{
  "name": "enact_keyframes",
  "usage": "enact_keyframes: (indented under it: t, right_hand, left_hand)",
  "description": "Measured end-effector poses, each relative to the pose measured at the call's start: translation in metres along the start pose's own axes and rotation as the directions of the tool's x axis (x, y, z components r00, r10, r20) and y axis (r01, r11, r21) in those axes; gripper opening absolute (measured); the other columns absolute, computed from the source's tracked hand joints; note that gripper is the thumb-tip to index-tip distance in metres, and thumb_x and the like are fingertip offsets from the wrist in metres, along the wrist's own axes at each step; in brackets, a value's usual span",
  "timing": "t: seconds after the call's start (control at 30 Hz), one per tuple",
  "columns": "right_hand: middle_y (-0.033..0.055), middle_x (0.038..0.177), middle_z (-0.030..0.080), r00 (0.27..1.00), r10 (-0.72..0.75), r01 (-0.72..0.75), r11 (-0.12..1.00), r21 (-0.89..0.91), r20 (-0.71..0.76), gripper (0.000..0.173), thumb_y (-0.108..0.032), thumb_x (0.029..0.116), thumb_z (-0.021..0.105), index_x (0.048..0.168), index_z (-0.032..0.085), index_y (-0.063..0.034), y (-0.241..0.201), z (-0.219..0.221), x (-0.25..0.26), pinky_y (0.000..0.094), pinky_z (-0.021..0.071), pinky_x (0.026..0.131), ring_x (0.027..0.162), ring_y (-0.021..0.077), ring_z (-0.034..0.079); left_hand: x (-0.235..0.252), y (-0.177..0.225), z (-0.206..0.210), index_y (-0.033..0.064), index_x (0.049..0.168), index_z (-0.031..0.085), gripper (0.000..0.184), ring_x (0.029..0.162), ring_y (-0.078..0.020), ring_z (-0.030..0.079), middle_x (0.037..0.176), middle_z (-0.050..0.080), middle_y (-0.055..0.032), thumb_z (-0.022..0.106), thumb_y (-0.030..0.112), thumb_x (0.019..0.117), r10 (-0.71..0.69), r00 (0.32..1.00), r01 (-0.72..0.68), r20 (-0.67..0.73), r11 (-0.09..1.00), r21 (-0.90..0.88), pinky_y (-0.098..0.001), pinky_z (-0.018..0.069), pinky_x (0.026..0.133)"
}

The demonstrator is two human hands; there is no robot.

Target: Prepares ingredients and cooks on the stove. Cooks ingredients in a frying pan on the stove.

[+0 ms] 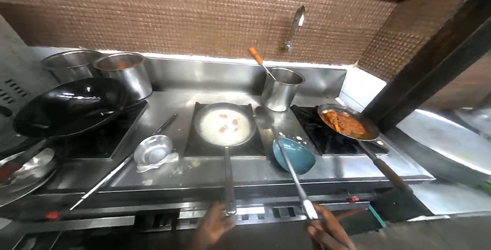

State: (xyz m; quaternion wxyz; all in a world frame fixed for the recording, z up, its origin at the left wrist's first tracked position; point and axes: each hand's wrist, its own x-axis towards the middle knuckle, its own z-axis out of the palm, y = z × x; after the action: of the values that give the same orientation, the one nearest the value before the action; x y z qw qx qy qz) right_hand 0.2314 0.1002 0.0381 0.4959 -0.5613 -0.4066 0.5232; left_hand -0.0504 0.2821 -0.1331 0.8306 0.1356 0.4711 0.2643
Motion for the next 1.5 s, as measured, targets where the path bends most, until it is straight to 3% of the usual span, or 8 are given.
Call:
enact_keyframes:
  t: [0.13, 0.23, 0.3, 0.43, 0.6, 0.97, 1.17, 1.5]
  right_hand:
    - [0.0084, 0.102, 0.064, 0.987, 0.156, -0.161, 0.873, -0.461, -0.049, 0.075, -0.021, 0.1003, 0.057, 0.165, 0.020, -0.0250, -0.008, 0.029, 0.056, 0.0413, 0.0563, 0.051, 0.059, 0.0209, 0.061]
    - [0.0098, 0.098, 0.066, 0.977, 0.213, -0.146, 0.715, -0.683, 0.014, 0.077, -0.027, 0.1024, 0.053, 0.167, 0.011, -0.0296, -0.016, 0.042, 0.053, 0.0483, 0.0580, 0.061, 0.065, 0.0246, 0.065]
    - [0.0107, 0.099, 0.068, 0.978, 0.202, -0.086, 0.614, -0.785, 0.051, 0.075, -0.029, 0.1028, 0.052, 0.167, 0.013, -0.0308, -0.020, 0.050, 0.058, 0.0517, 0.0586, 0.068, 0.073, 0.0272, 0.068]
    - [0.0181, 0.124, 0.066, 0.987, 0.161, -0.070, 0.353, -0.933, -0.013, 0.068, -0.031, 0.1054, 0.047, 0.166, 0.016, -0.0323, -0.027, 0.073, 0.117, 0.0598, 0.0537, 0.092, 0.107, 0.0380, 0.068]
    - [0.0215, 0.129, 0.063, 0.983, 0.132, -0.147, 0.153, -0.977, -0.128, 0.074, -0.027, 0.1031, 0.048, 0.167, 0.011, -0.0315, -0.029, 0.081, 0.104, 0.0598, 0.0572, 0.083, 0.099, 0.0411, 0.070]
    - [0.0221, 0.135, 0.060, 0.988, 0.110, -0.114, 0.054, -0.992, -0.107, 0.076, -0.023, 0.1007, 0.050, 0.166, 0.013, -0.0332, -0.042, 0.083, 0.157, 0.0618, 0.0557, 0.086, 0.107, 0.0431, 0.068]
    - [0.0218, 0.126, 0.063, 0.984, 0.141, -0.124, 0.106, -0.987, -0.109, 0.077, -0.025, 0.1020, 0.050, 0.167, 0.009, -0.0303, -0.035, 0.082, 0.095, 0.0588, 0.0578, 0.082, 0.097, 0.0405, 0.071]
    - [0.0254, 0.133, 0.060, 0.984, 0.127, -0.130, 0.064, -0.989, -0.121, 0.079, -0.022, 0.1001, 0.052, 0.166, 0.010, -0.0292, -0.050, 0.080, 0.156, 0.0623, 0.0549, 0.089, 0.109, 0.0448, 0.067]
  left_hand:
    - [-0.093, 0.031, 0.060, 0.0005, 0.135, 0.059, 0.075, 0.110, -0.0346, 0.069, 0.127, 0.067, -0.0226, 0.028, 0.062, 0.1050, 0.230, 0.843, -0.062, 0.487, 0.939, -0.337, -0.0487, 0.0582, 0.093]
    - [-0.105, 0.079, 0.105, 0.0030, 0.103, 0.056, 0.046, 0.044, -0.0068, 0.051, 0.067, 0.056, -0.0026, 0.033, 0.042, 0.1112, 0.171, 0.944, -0.068, 0.283, 0.938, -0.339, -0.0192, 0.0468, 0.039]
    - [-0.085, 0.086, 0.109, 0.0078, 0.093, 0.049, 0.031, 0.034, -0.0014, 0.035, 0.054, 0.040, 0.0045, 0.037, 0.029, 0.1118, 0.130, 0.963, -0.052, 0.236, 0.949, -0.312, -0.0145, 0.0336, 0.031]
    - [-0.099, 0.064, 0.121, 0.0108, 0.088, 0.046, 0.030, 0.034, -0.0021, 0.033, 0.052, 0.035, 0.0057, 0.038, 0.026, 0.1115, 0.134, 0.975, -0.084, 0.180, 0.962, -0.259, -0.0153, 0.0313, 0.032]
    - [-0.102, 0.069, 0.126, 0.0083, 0.094, 0.051, 0.027, 0.035, -0.0018, 0.032, 0.057, 0.040, 0.0046, 0.040, 0.027, 0.1113, 0.157, 0.982, -0.127, 0.104, 0.960, -0.251, -0.0152, 0.0307, 0.031]
    - [-0.105, 0.048, 0.143, 0.0093, 0.093, 0.048, 0.027, 0.035, -0.0026, 0.031, 0.055, 0.037, 0.0048, 0.042, 0.028, 0.1112, 0.163, 0.986, -0.152, 0.037, 0.967, -0.205, -0.0158, 0.0304, 0.032]
    - [-0.049, 0.095, 0.130, 0.0111, 0.091, 0.046, 0.026, 0.035, -0.0017, 0.031, 0.056, 0.036, 0.0055, 0.041, 0.026, 0.1109, 0.199, 0.967, -0.156, 0.158, 0.956, -0.248, -0.0150, 0.0311, 0.032]
    - [-0.112, 0.057, 0.148, 0.0101, 0.092, 0.048, 0.025, 0.037, -0.0029, 0.030, 0.057, 0.037, 0.0046, 0.042, 0.026, 0.1112, 0.178, 0.984, -0.174, 0.011, 0.971, -0.165, -0.0164, 0.0288, 0.033]
